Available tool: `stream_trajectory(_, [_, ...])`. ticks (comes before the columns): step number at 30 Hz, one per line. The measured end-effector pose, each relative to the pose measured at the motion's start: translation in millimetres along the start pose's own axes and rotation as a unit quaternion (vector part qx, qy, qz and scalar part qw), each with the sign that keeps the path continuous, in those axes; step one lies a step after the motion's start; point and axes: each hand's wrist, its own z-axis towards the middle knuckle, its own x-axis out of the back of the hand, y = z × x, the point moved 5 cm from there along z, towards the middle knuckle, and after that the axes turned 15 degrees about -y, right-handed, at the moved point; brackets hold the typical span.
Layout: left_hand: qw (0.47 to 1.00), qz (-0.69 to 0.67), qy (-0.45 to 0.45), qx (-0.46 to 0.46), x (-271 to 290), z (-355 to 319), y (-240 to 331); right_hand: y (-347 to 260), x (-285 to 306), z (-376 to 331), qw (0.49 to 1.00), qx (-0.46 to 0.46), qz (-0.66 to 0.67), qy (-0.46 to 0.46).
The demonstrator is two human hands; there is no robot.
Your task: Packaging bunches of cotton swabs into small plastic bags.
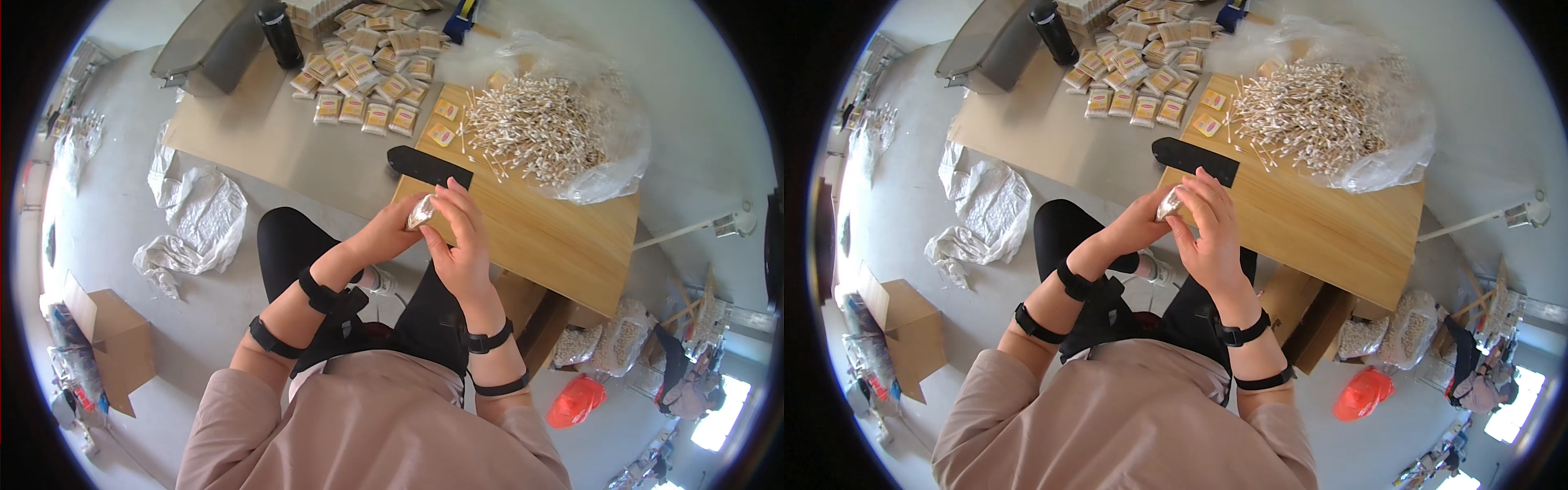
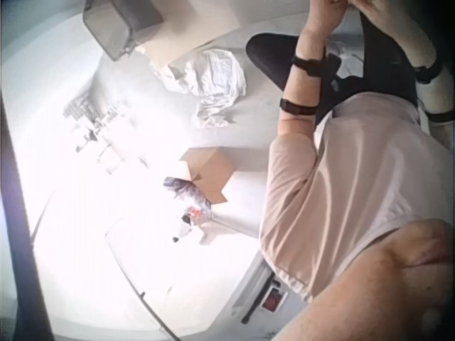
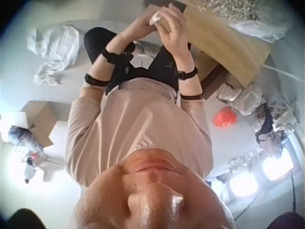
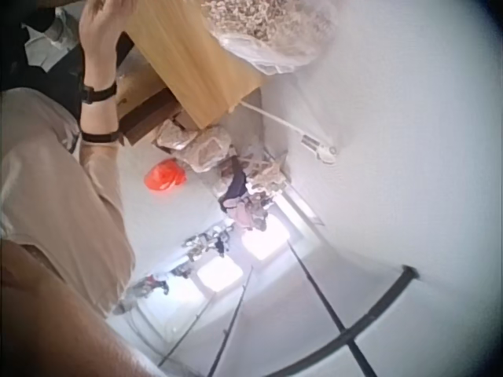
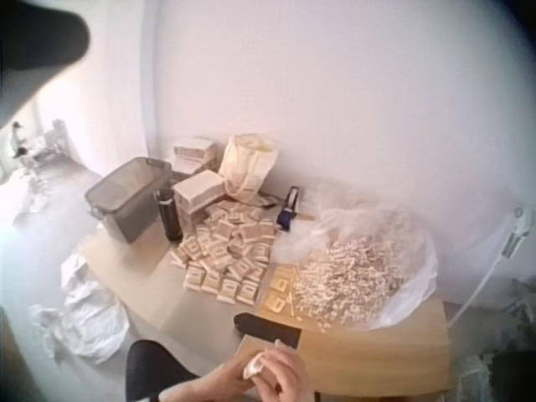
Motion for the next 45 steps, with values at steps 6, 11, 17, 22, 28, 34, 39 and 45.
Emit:
stream_trajectory(6, [0.988,-0.14,-0.056,-0.02,-43.5,-9.4,36.0,-34.6,25.2,-24.7,0.997,0.026,-0.064,0.024])
stream_trajectory(11, [0.986,-0.148,-0.072,-0.032,-59.5,-16.4,39.2,-44.7,25.9,-42.1,0.996,0.018,-0.081,0.033])
stream_trajectory(17, [0.989,-0.127,-0.061,-0.045,-64.1,-22.1,27.0,-51.6,24.1,-46.5,0.992,0.043,-0.115,0.024])
stream_trajectory(22, [0.987,-0.131,-0.091,-0.005,-65.3,-23.3,33.5,-43.8,34.9,-46.5,0.999,0.027,0.008,0.042])
stream_trajectory(28, [0.98,-0.118,-0.153,0.045,-67.2,-28.3,28.9,-42.3,42.8,-38.5,0.997,0.02,0.067,-0.026])
stream_trajectory(34, [0.958,-0.216,-0.175,0.074,-67.6,-37.9,29.1,-49.7,46.2,-28.8,0.994,0.008,0.067,-0.081])
stream_trajectory(39, [0.955,-0.207,-0.194,0.091,-64.3,-43.9,40.8,-53.0,46.7,-23.1,0.99,-0.01,0.08,-0.117])
stream_trajectory(45, [0.95,-0.204,-0.214,0.097,-64.7,-44.7,34.8,-53.2,44.1,-21.6,0.984,-0.024,0.094,-0.147])
